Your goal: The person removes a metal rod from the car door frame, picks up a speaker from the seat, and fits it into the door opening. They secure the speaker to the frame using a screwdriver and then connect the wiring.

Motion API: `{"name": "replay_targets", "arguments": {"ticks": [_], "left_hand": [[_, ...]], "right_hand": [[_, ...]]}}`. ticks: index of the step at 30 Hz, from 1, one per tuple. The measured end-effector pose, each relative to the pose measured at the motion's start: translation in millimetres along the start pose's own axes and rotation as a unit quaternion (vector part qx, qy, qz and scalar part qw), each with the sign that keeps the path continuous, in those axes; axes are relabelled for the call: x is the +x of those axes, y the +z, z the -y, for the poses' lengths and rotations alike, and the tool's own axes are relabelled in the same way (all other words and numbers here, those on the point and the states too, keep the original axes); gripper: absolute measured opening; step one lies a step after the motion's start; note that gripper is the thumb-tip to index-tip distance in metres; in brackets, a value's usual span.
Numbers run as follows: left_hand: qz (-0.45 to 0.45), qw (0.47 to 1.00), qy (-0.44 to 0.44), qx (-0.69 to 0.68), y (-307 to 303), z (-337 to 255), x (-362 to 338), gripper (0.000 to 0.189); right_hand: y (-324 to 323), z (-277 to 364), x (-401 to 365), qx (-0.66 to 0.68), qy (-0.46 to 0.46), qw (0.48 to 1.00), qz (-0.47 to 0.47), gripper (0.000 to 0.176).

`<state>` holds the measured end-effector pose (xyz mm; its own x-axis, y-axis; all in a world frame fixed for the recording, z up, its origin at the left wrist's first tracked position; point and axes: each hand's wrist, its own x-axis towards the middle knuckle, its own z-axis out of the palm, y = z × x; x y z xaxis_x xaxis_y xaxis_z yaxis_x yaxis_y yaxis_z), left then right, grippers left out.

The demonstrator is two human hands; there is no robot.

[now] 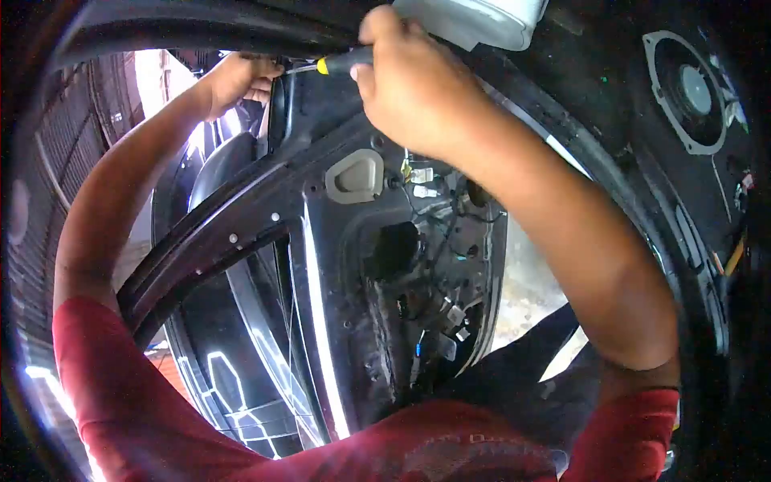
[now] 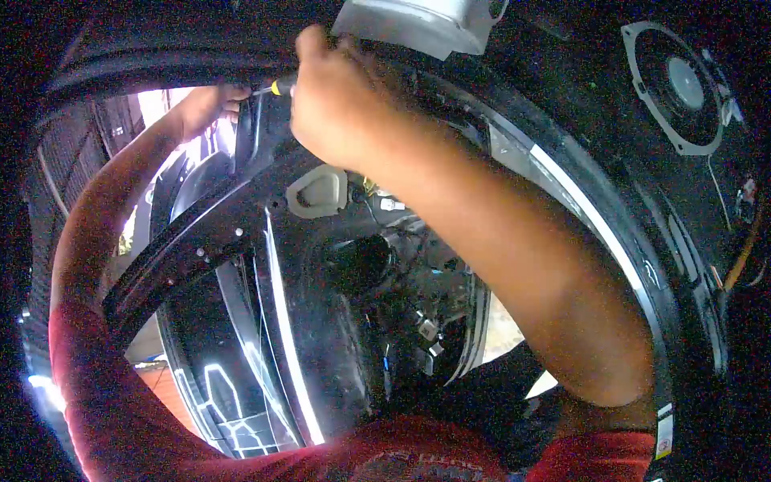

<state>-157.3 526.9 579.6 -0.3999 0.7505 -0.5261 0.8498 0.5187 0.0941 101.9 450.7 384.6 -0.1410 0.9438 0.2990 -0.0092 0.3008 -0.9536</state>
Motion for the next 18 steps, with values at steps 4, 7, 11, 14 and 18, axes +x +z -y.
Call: {"name": "replay_targets", "arguments": {"ticks": [4,7,11,14,18], "left_hand": [[0.022,1.0,-0.008,0.002,-1.8,-2.1,1.7,0.015],[-0.006,0.999,-0.004,0.033,0.3,-1.9,-3.9,0.02],[0.002,0.999,0.005,0.033,-1.2,-2.9,-1.2,0.033],[0.013,1.0,-0.001,0.026,0.0,-5.2,-5.2,0.035],[0.008,0.999,0.016,0.05,3.5,-8.5,-8.1,0.031]], "right_hand": [[10.6,-9.2,-8.5,-0.065,-0.102,0.992,-0.017,0.025],[-1.9,1.2,10.3,0.117,0.157,0.972,0.13,0.025],[-7.8,2.8,6.7,0.182,0.203,0.953,0.134,0.044],[15.0,-19.4,-7.8,-0.059,-0.121,0.99,-0.036,0.035],[16.5,-16.5,-0.7,-0.038,-0.11,0.993,-0.035,0.024]]}}
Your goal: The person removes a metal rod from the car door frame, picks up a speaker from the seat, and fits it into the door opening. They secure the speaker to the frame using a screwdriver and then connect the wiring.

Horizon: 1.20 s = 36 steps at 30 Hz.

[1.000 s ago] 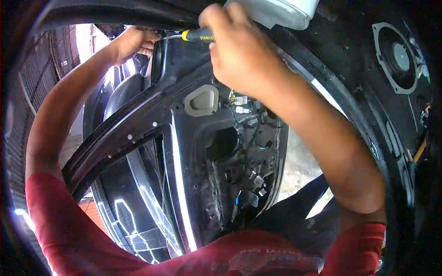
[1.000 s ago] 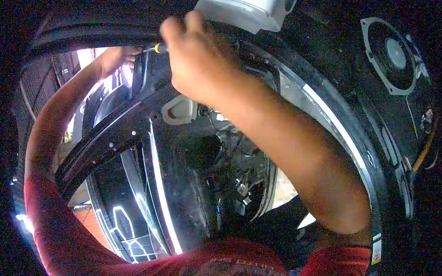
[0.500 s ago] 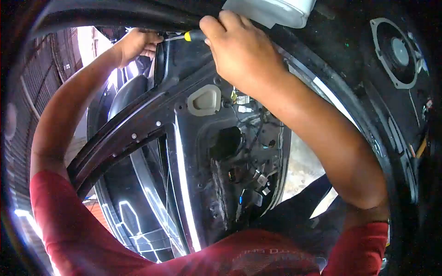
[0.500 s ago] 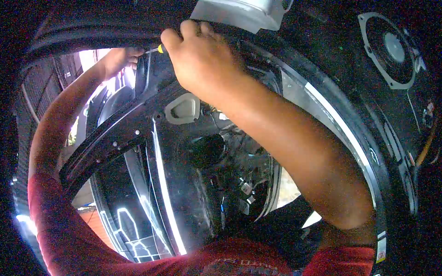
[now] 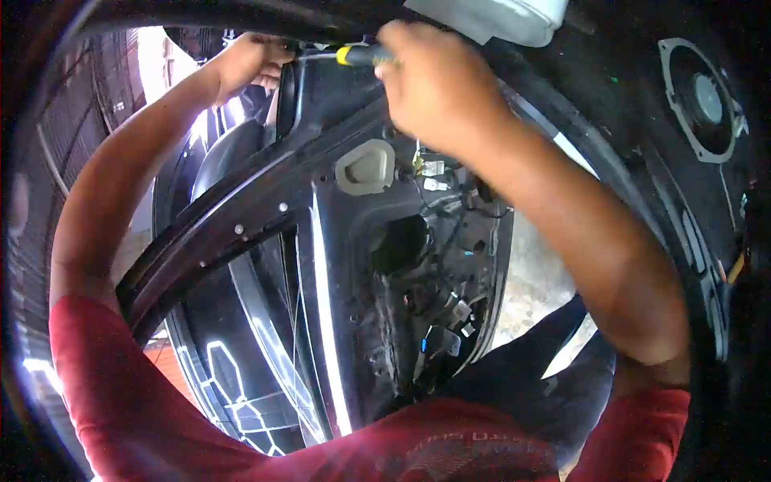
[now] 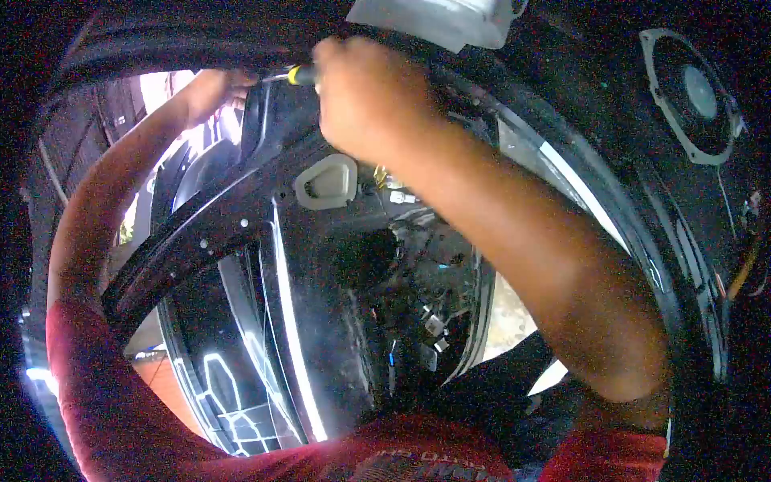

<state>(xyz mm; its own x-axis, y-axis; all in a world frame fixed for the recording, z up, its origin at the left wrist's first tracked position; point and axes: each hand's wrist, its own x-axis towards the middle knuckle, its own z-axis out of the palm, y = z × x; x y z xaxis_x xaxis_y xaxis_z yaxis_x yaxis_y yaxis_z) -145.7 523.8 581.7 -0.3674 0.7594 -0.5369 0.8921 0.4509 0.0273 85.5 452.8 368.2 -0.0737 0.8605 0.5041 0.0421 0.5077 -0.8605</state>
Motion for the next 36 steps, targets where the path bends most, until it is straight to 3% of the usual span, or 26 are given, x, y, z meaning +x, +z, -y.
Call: {"name": "replay_targets", "arguments": {"ticks": [1,3,4,5,6,7,9,11,12,14,15,17,18,19,21,22,23,25,26,27,28,29,31,33,35,36], "left_hand": [[-0.001,1.0,0.005,0.022,0.0,1.1,-0.2,0.03],[0.01,1.0,0.002,0.001,-0.5,-4.0,-1.3,0.029],[0.0,1.0,-0.005,-0.002,2.9,-9.8,-4.6,0.029],[-0.012,1.0,-0.016,-0.009,4.2,-9.1,-6.5,0.029],[0.011,0.999,-0.023,-0.021,0.1,-2.1,2.3,0.029],[0.013,1.0,-0.02,-0.02,-2.5,0.8,7.4,0.029],[-0.007,1.0,-0.014,0.004,1.3,-3.3,-1.0,0.03],[-0.007,1.0,-0.018,-0.021,3.3,-7.9,-3.7,0.031],[-0.012,1.0,-0.017,-0.007,4.0,-8.9,-2.9,0.031],[-0.021,0.999,0.012,0.035,-3.1,4.7,2.5,0.032],[-0.02,0.999,0.006,0.038,-2.1,6.6,-0.8,0.032],[-0.038,0.999,0.02,0.008,3.8,3.6,1.8,0.036],[-0.012,1.0,0.013,0.005,-1.1,3.9,6.1,0.041],[-0.011,1.0,0.012,0.006,-1.7,7.1,5.7,0.041],[-0.024,0.999,0.004,0.03,-1.6,1.9,2.7,0.045],[-0.024,0.999,0.006,0.029,-1.8,-0.1,4.3,0.045],[-0.012,1.0,0.003,0.02,-0.9,1.7,4.6,0.043],[0.007,1.0,-0.001,0.003,-4.1,4.7,5.3,0.041],[0.005,1.0,-0.002,0.002,-2.3,3.5,5.3,0.041],[-0.025,1.0,-0.001,0.005,1.2,2.5,6.2,0.039],[-0.053,0.999,-0.001,0.01,3.4,1.6,3.4,0.037],[-0.054,0.998,-0.003,0.014,0.6,4.8,4.2,0.037],[-0.009,1.0,-0.003,0.006,-5.0,9.3,10.2,0.036],[-0.003,1.0,-0.009,0.023,-5.6,2.7,7.7,0.036],[-0.002,1.0,-0.02,-0.001,-2.0,2.6,6.9,0.035],[0.006,1.0,-0.014,0.011,-2.2,-0.5,1.5,0.034]], "right_hand": [[-10.2,-3.2,17.1,0.143,0.196,0.956,0.164,0.026],[-0.2,-21.4,41.0,0.428,0.368,0.801,0.203,0.035],[1.3,-25.2,44.1,0.42,0.387,0.793,0.212,0.038],[-2.3,-22.5,39.6,0.42,0.387,0.793,0.21,0.038],[-5.9,-19.0,31.3,0.282,0.283,0.897,0.19,0.037],[-9.3,-16.5,25.8,0.13,0.167,0.964,0.162,0.036],[0.3,-5.2,4.9,0.002,0.068,0.996,0.061,0.034],[-3.8,-12.6,-2.3,-0.073,-0.111,0.991,-0.035,0.029],[1.0,-14.4,-3.8,-0.071,-0.111,0.991,-0.032,0.029],[14.9,-15.6,-3.4,-0.024,0.007,0.999,-0.027,0.026],[7.2,-15.2,12.9,0.108,0.194,0.966,0.129,0.03],[10.8,-23.6,26.9,0.406,0.37,0.81,0.205,0.033],[1.9,-21.0,25.3,0.389,0.398,0.802,0.216,0.032],[-5.8,-14.9,18.0,0.39,0.399,0.802,0.216,0.032],[-18.4,-8.0,11.3,0.251,0.245,0.918,0.188,0.026],[19.3,-12.4,2.7,0.09,0.174,0.98,0.045,0.028],[12.1,-14.1,-2.2,0.034,0.046,0.998,0.017,0.039],[2.3,-15.9,-4.2,-0.034,-0.063,0.997,-0.043,0.03],[4.6,-14.6,-0.8,-0.032,-0.065,0.996,-0.042,0.03],[8.8,-12.2,3.2,0.008,0.043,0.999,-0.023,0.024],[13.1,-8.8,6.5,0.049,0.153,0.987,-0.002,0.027],[23.8,-22.5,26.3,0.07,0.193,0.976,0.071,0.039],[12.7,-32.1,44.4,0.315,0.351,0.852,0.225,0.037],[11.1,-29.9,38.7,0.312,0.341,0.856,0.232,0.029],[14.5,-18.3,14.8,0.062,0.18,0.981,0.043,0.027],[-0.6,-16.4,3.2,0.014,0.074,0.994,0.075,0.039]]}}
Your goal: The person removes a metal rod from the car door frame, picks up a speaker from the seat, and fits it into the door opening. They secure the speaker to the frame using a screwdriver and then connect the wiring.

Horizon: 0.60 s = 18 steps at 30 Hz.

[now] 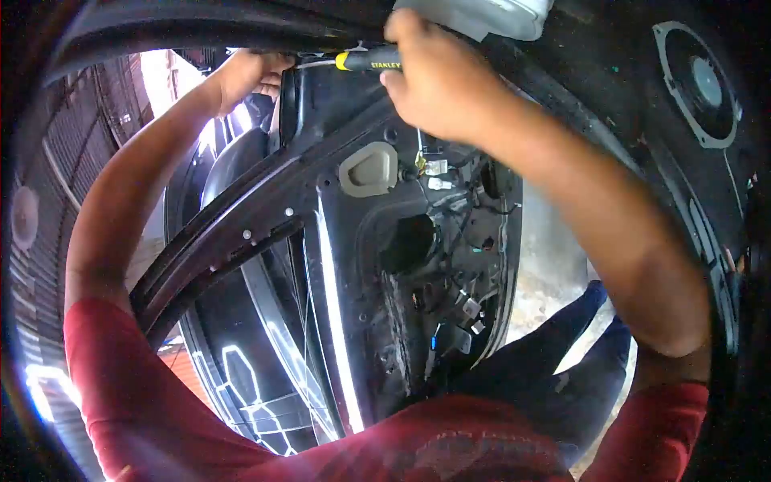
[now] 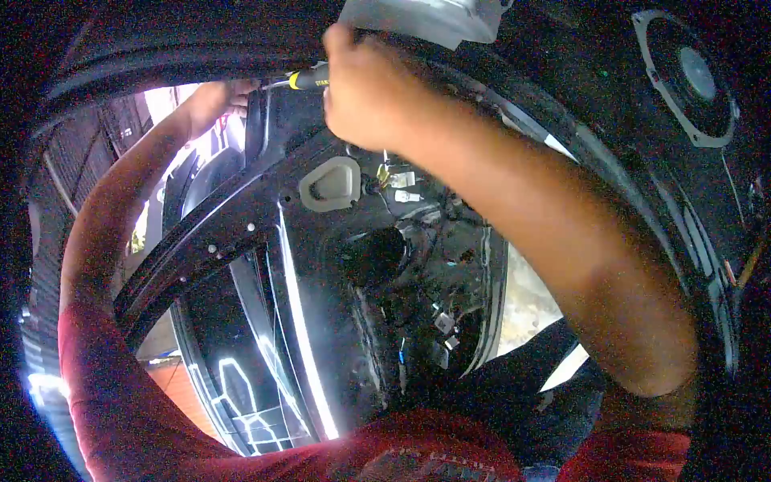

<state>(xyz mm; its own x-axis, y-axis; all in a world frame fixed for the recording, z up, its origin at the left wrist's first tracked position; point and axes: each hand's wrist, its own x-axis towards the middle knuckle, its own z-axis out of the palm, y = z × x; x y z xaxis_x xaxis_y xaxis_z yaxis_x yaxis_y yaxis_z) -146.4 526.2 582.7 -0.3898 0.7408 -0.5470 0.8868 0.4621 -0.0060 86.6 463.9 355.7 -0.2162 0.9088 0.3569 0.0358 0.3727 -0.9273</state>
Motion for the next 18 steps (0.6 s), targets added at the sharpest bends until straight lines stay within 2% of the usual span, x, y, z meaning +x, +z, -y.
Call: {"name": "replay_targets", "arguments": {"ticks": [1,3,4,5,6,7,9,10,11,12,13,14,15,17,18], "left_hand": [[-0.001,1.0,-0.002,-0.001,-0.1,-3.7,-2.3,0.034],[0.014,0.998,-0.011,-0.056,-2.7,-3.6,-2.0,0.033],[0.012,0.998,-0.013,-0.059,-4.7,-4.4,0.2,0.033],[0.019,0.999,-0.019,-0.024,-9.9,-3.1,6.1,0.034],[0.029,0.999,-0.026,0.012,-11.4,-0.6,7.1,0.034],[0.03,0.999,-0.027,0.016,-8.6,0.2,1.1,0.034],[-0.012,1.0,-0.009,-0.012,-1.2,-2.4,1.7,0.035],[-0.013,1.0,-0.004,0.01,-1.4,-0.9,2.6,0.036],[-0.01,1.0,-0.006,0.012,-3.2,5.1,4.0,0.036],[-0.004,1.0,-0.001,0.003,-6.7,8.8,7.3,0.038],[0.002,1.0,0.003,-0.01,-8.1,10.4,9.9,0.04],[0.004,1.0,0.003,-0.011,-4.2,6.6,6.8,0.04],[0.0,1.0,0.0,-0.001,0.5,-0.1,1.0,0.04],[-0.007,1.0,-0.003,0.009,-2.6,-5.0,2.0,0.04],[-0.005,1.0,0.003,0.025,-6.5,-1.7,7.8,0.041]], "right_hand": [[3.5,-2.0,-10.1,-0.045,-0.09,0.993,-0.066,0.036],[3.5,-4.3,-7.5,-0.074,-0.192,0.967,-0.149,0.026],[5.6,-6.0,-1.3,-0.072,-0.194,0.967,-0.147,0.026],[2.1,-2.3,8.7,0.022,-0.042,0.998,-0.045,0.028],[-5.8,2.4,14.6,0.116,0.114,0.985,0.06,0.035],[-29.5,-2.4,17.3,0.359,0.261,0.872,0.208,0.035],[-31.9,10.5,12.6,0.382,0.33,0.843,0.188,0.034],[-29.0,-2.4,14.8,0.371,0.295,0.847,0.241,0.031],[-13.3,-7.3,4.3,0.374,0.298,0.845,0.24,0.031],[6.4,-13.2,-5.8,0.221,0.152,0.96,0.086,0.03],[15.8,-16.1,-11.2,0.047,-0.006,0.996,-0.074,0.029],[4.5,-9.4,-12.7,0.002,-0.049,0.995,-0.088,0.03],[2.6,-9.4,-11.6,0.0,-0.049,0.995,-0.087,0.03],[0.4,-4.2,-5.4,-0.112,-0.149,0.975,-0.121,0.031],[0.2,0.9,-7.0,-0.104,-0.113,0.981,-0.117,0.029]]}}
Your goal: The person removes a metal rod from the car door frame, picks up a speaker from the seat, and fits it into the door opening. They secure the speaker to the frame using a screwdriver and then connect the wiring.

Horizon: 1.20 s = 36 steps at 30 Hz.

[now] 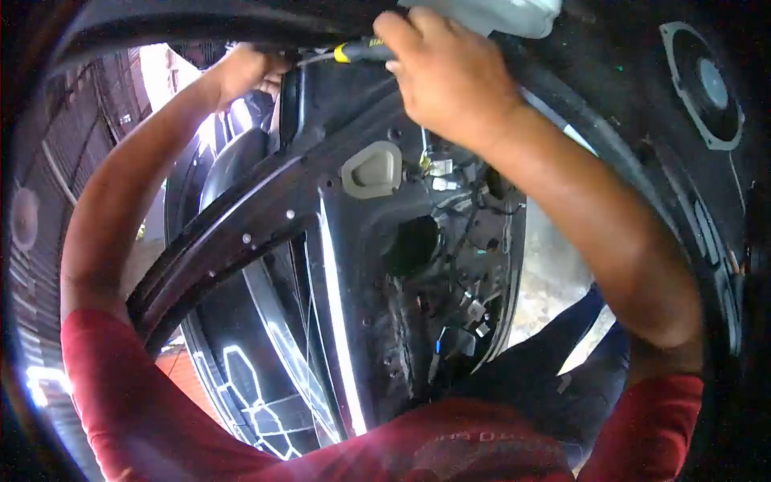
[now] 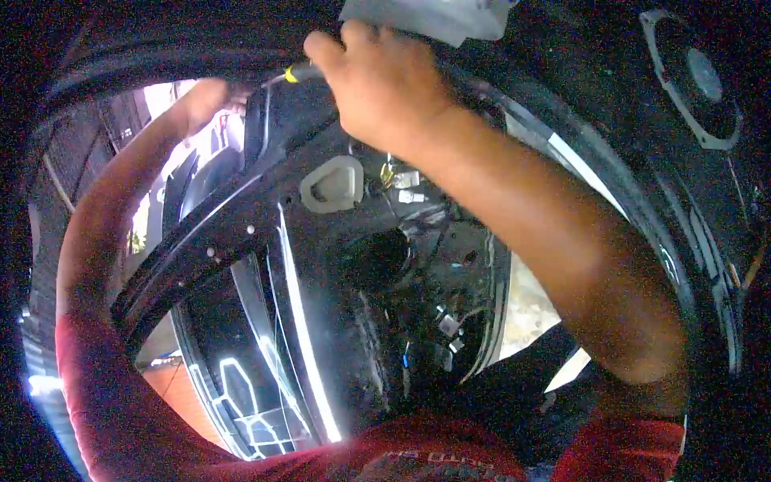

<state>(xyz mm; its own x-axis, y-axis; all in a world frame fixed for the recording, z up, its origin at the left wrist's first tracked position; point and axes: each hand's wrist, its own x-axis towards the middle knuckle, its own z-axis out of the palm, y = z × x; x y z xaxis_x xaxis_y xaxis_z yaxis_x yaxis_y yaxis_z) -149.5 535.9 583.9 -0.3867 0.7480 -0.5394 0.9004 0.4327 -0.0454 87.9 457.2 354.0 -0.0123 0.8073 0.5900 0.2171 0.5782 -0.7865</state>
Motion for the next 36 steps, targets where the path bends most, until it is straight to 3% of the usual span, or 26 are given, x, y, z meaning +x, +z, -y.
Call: {"name": "replay_targets", "arguments": {"ticks": [1,3,4,6,8,10,11,12,13,19,20,21,22,23,25,26,27,28,29,31,32,36], "left_hand": [[0.005,1.0,0.005,0.015,-0.6,6.7,1.5,0.042],[-0.007,1.0,0.01,-0.002,5.7,-2.5,-9.5,0.042],[-0.005,1.0,0.004,0.016,8.2,-9.0,-14.4,0.043],[-0.038,0.998,-0.022,0.056,16.3,-22.3,-22.9,0.043],[-0.003,1.0,-0.005,0.005,9.6,-8.0,-11.6,0.04],[0.002,1.0,-0.003,0.002,8.0,-9.8,-10.4,0.04],[-0.002,1.0,-0.011,0.012,8.2,-13.4,-15.0,0.039],[-0.004,1.0,-0.02,0.022,9.9,-15.7,-17.8,0.038],[-0.003,1.0,-0.019,0.021,10.0,-14.6,-16.8,0.038],[-0.01,1.0,0.009,-0.006,5.8,-2.1,-9.1,0.045],[-0.008,1.0,0.006,-0.004,4.3,0.2,-5.9,0.045],[-0.005,1.0,0.005,-0.003,3.9,0.9,-3.4,0.045],[-0.005,1.0,0.003,-0.005,4.1,3.2,-6.6,0.045],[-0.012,1.0,0.008,0.012,5.6,-2.0,-13.1,0.044],[-0.017,0.999,0.018,0.031,10.3,-15.0,-16.1,0.043],[-0.015,0.999,0.002,0.031,8.9,-14.4,-16.4,0.042],[-0.013,0.999,-0.015,0.033,7.8,-13.6,-17.4,0.041],[-0.009,0.999,-0.015,0.032,7.6,-11.8,-15.8,0.041],[-0.008,0.999,-0.015,0.033,8.9,-13.2,-17.2,0.041],[-0.01,0.999,0.008,0.031,12.3,-15.3,-19.2,0.04],[-0.011,0.999,0.01,0.029,11.3,-13.7,-15.9,0.04],[-0.001,1.0,0.007,0.003,3.9,5.5,-5.6,0.036]], "right_hand": [[-3.7,0.8,1.9,0.006,0.002,1.0,0.006,0.029],[-21.8,1.6,16.7,0.121,0.119,0.97,0.173,0.029],[-3.6,-8.8,19.1,0.158,0.141,0.967,0.14,0.038],[-11.6,-7.7,31.3,0.373,0.379,0.809,0.251,0.048],[-13.3,-3.8,32.8,0.449,0.476,0.705,0.272,0.051],[-3.8,-2.8,24.3,0.246,0.287,0.908,0.18,0.05],[-18.1,1.6,25.7,0.141,0.192,0.95,0.202,0.046],[-8.6,-4.4,15.8,0.056,0.07,0.99,0.113,0.043],[-1.0,-10.3,5.9,-0.031,-0.054,0.998,0.021,0.039],[19.5,-15.6,-1.4,-0.001,-0.173,0.984,-0.05,0.022],[21.8,-11.2,1.5,0.015,-0.1,0.994,-0.049,0.021],[20.1,-12.4,7.1,0.018,-0.101,0.994,-0.047,0.021],[14.9,-17.4,14.9,0.288,0.208,0.928,0.112,0.026],[11.3,-15.1,17.3,0.379,0.293,0.862,0.165,0.03],[3.9,-10.1,22.6,0.504,0.487,0.679,0.219,0.038],[7.7,-8.4,19.4,0.386,0.38,0.816,0.201,0.035],[12.4,-6.7,14.9,0.252,0.259,0.916,0.174,0.032],[14.2,-11.0,9.3,0.179,0.115,0.972,0.099,0.036],[17.0,-14.7,5.4,0.18,0.116,0.972,0.099,0.036],[21.6,-23.2,-1.0,-0.03,-0.078,0.996,-0.001,0.036],[14.4,-22.8,-3.2,-0.033,-0.137,0.989,-0.044,0.035],[1.8,-3.8,9.6,-0.023,-0.127,0.991,-0.027,0.027]]}}
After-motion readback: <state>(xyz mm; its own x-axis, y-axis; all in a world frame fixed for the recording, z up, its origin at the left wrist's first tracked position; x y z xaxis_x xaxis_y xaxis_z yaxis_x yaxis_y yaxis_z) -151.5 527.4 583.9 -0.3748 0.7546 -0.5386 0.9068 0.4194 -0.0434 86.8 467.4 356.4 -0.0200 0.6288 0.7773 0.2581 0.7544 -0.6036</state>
